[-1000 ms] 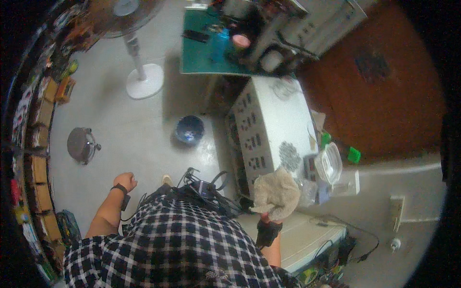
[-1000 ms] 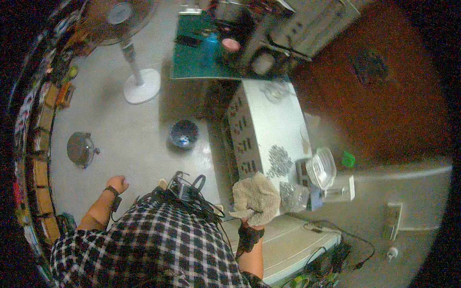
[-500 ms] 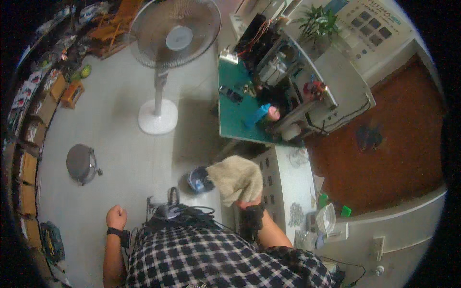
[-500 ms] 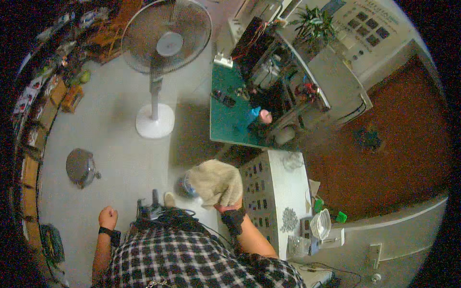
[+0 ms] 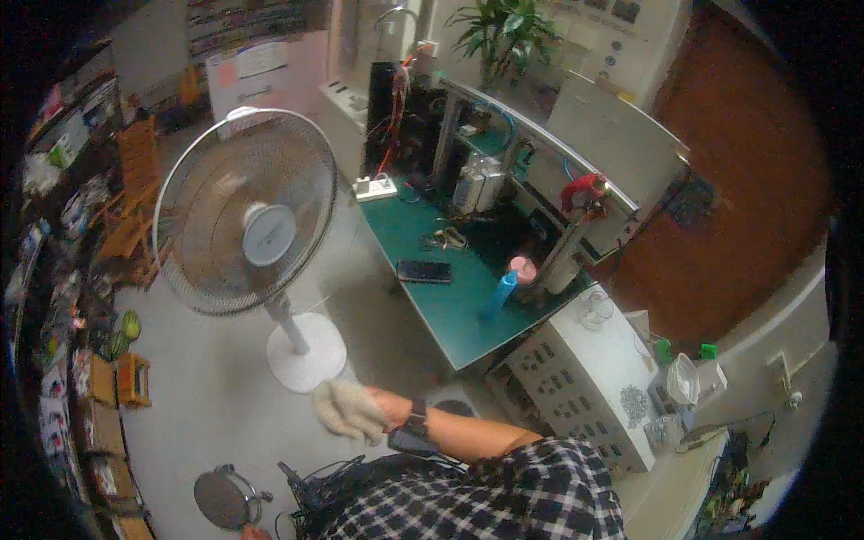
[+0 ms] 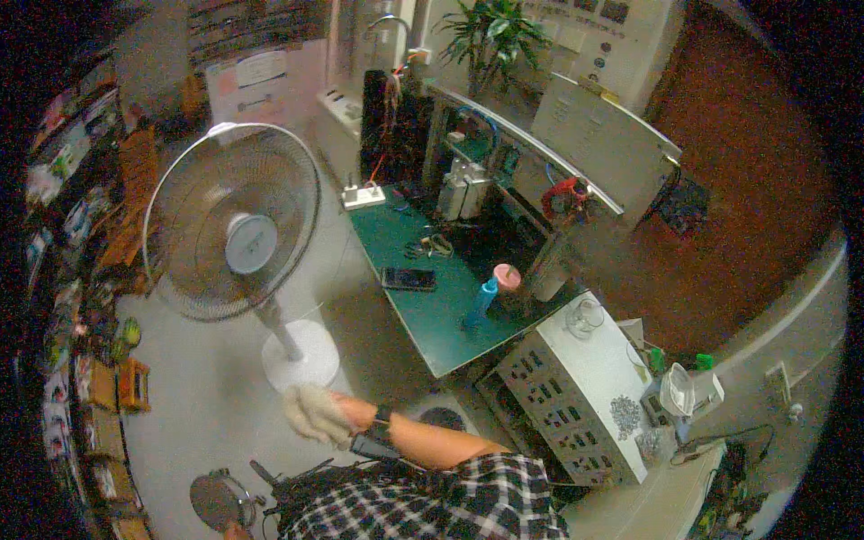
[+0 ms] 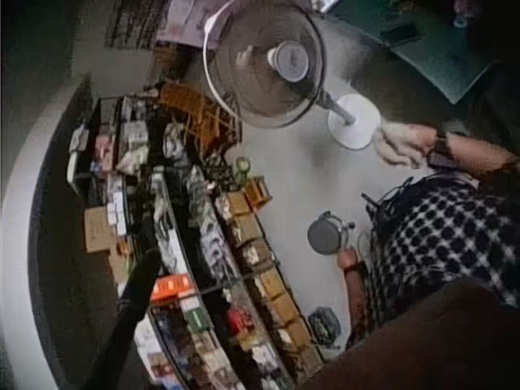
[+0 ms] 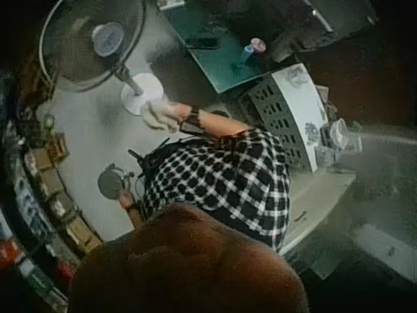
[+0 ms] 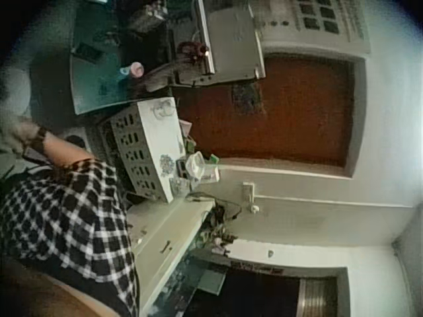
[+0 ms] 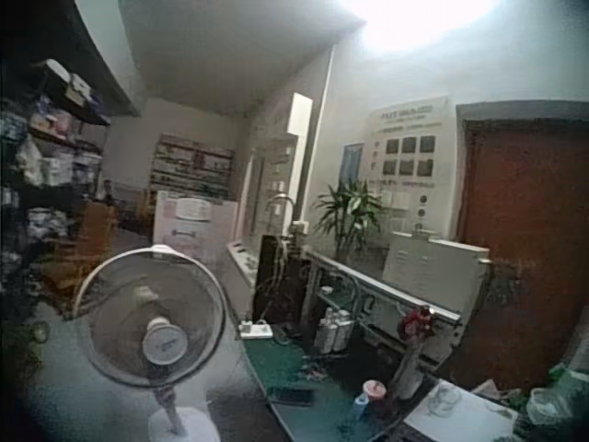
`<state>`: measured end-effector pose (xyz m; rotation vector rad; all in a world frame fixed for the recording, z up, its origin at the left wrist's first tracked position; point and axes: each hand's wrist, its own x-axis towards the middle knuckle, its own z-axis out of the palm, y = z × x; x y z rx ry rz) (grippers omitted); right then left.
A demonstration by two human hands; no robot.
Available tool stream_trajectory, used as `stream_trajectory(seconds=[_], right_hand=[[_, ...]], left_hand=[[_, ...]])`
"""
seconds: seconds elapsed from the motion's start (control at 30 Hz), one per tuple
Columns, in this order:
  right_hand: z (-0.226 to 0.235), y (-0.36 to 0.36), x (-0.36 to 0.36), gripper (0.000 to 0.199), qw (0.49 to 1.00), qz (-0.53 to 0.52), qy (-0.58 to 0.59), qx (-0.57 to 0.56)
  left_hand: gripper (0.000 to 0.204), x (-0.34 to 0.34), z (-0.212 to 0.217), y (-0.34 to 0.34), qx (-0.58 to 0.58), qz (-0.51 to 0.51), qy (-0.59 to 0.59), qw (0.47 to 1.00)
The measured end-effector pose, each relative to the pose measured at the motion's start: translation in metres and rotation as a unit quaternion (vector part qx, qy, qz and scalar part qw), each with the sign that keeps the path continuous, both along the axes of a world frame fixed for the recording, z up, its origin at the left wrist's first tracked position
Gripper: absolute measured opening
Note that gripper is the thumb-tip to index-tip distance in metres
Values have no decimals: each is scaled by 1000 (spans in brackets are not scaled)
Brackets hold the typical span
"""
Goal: The person repeatedly picks small metal washers from a table, wipes each one with a cloth, and places it back. Midway, they walk to a bathroom, wet the cloth in a basin, and return to continue wiping the washers.
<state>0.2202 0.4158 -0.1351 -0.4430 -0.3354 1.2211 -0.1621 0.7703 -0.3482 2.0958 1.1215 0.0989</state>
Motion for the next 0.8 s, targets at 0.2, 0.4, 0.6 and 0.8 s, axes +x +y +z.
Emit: stream_trajectory(seconds=[0.2, 0.4, 0.6, 0.8], right_hand=[[-43, 111, 47, 24, 868, 16, -436, -238], [-150, 150, 82, 20, 505, 126, -664, -537], [-208, 123, 44, 20, 440, 313, -580, -610], [-200, 209, 7, 19, 519, 270, -497, -641]], left_hand=[[22, 37, -12, 115, 149, 12, 226, 962], [16, 73, -14, 251, 159, 8, 224, 961], [18, 111, -5, 398, 182, 29, 158, 970], [32, 254, 5, 525, 161, -6, -50, 986]])
